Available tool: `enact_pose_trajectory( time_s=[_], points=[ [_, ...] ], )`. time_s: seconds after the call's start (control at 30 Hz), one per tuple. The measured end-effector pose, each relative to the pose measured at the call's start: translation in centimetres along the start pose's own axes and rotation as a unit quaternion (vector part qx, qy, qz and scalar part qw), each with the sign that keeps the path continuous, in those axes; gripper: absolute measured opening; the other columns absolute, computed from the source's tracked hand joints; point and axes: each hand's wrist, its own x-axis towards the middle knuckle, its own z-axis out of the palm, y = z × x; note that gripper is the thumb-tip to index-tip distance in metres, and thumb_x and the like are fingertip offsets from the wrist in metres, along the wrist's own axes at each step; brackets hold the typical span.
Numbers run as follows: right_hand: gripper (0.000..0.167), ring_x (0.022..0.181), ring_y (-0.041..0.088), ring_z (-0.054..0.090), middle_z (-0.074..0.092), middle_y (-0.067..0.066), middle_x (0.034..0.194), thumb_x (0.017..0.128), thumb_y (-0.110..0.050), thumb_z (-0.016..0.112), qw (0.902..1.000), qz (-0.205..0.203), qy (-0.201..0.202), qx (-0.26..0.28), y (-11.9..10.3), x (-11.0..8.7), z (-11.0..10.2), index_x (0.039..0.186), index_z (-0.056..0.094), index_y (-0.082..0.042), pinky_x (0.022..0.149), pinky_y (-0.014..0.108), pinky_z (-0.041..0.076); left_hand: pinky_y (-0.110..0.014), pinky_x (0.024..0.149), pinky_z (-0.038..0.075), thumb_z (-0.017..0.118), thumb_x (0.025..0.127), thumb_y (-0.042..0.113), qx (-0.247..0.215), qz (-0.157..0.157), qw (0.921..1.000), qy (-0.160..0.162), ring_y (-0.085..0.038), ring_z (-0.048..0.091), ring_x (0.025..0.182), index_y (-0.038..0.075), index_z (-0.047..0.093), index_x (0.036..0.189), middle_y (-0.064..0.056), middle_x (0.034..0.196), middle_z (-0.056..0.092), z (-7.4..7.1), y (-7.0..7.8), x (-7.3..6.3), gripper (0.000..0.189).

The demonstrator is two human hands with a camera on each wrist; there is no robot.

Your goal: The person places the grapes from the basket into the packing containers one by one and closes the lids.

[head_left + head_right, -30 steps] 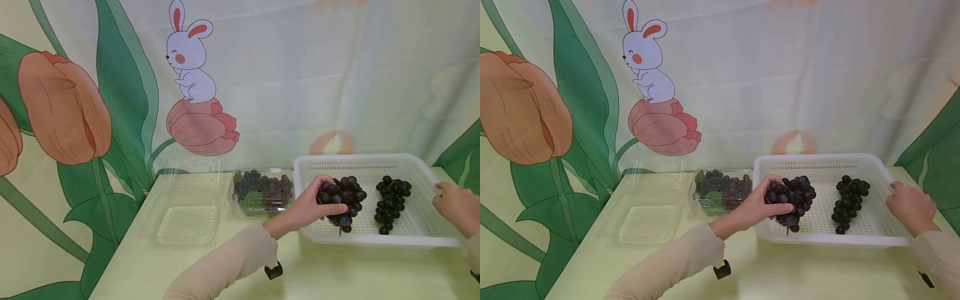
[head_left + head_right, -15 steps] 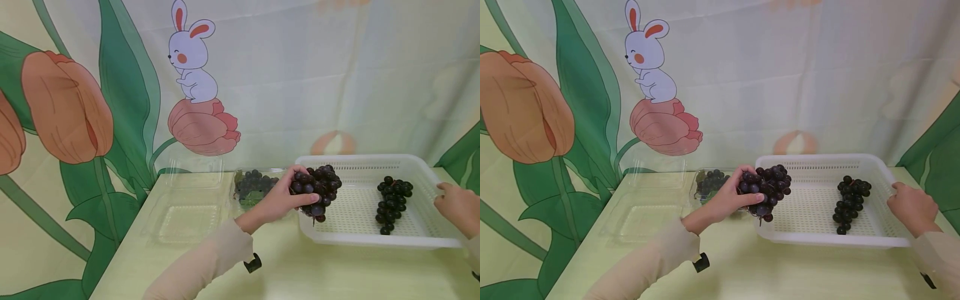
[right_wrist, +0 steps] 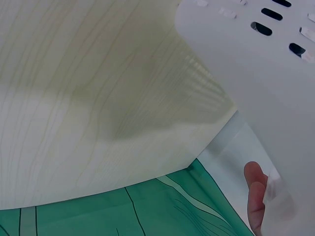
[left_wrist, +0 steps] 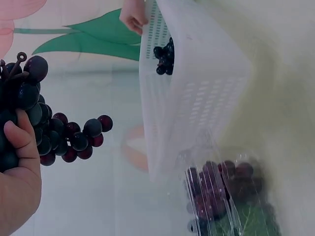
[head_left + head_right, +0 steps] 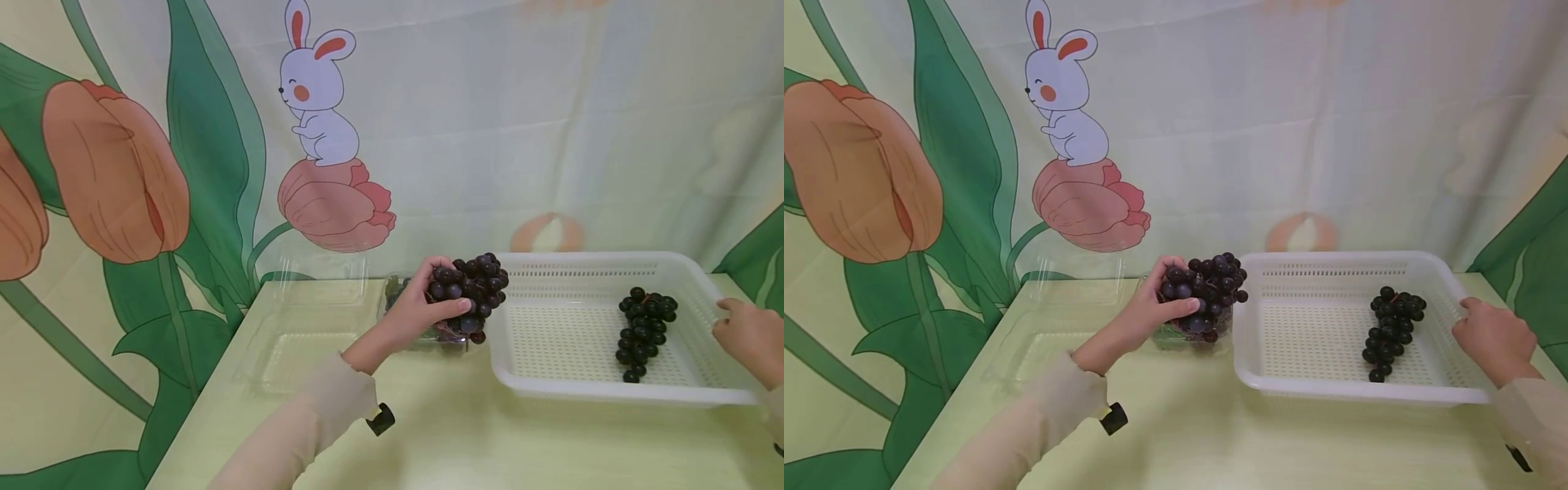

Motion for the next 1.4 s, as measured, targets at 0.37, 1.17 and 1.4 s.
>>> enact_pose_trajectory(
  time_s=[0.37, 1.17, 1.4],
  points=[
    [0.037, 0.040, 0.015, 0.030, 0.051, 0.021, 0.059, 0.079, -0.002, 0.038, 0.9999, -0.011, 0.008, 0.000, 0.3, 0.2, 0.3, 0.107, 0.040, 0.022, 0.041, 0.028, 0.029, -0.027, 0.068, 0.047, 0.062, 0.082, 0.017, 0.011, -0.014, 0.9993, 0.033, -0.015, 0.050, 0.086, 0.019, 0.035, 0.112, -0.003, 0.104, 0.044, -3.4, -0.3, -1.4, 0.041],
    [0.037, 0.044, 0.018, 0.031, 0.049, 0.039, 0.098, 0.077, -0.001, 0.039, 0.9997, -0.008, 0.021, -0.010, 0.0, 0.1, 0.3, 0.106, 0.043, 0.021, 0.043, 0.028, 0.028, -0.030, 0.064, 0.043, 0.056, 0.085, 0.018, 0.071, -0.057, 0.9883, 0.123, -0.022, 0.045, 0.090, 0.018, 0.030, 0.115, -0.006, 0.110, 0.039, -10.1, -1.7, -4.1, 0.039],
    [0.037, 0.044, 0.019, 0.032, 0.048, 0.040, 0.101, 0.077, -0.001, 0.039, 0.9995, -0.011, 0.026, -0.010, 0.0, 0.0, 0.2, 0.106, 0.044, 0.021, 0.043, 0.028, 0.028, -0.028, 0.061, 0.042, 0.055, 0.086, 0.019, 0.079, -0.069, 0.9836, 0.147, -0.022, 0.044, 0.087, 0.019, 0.030, 0.113, -0.007, 0.109, 0.037, -11.7, -2.0, -5.0, 0.037]
  ],
)
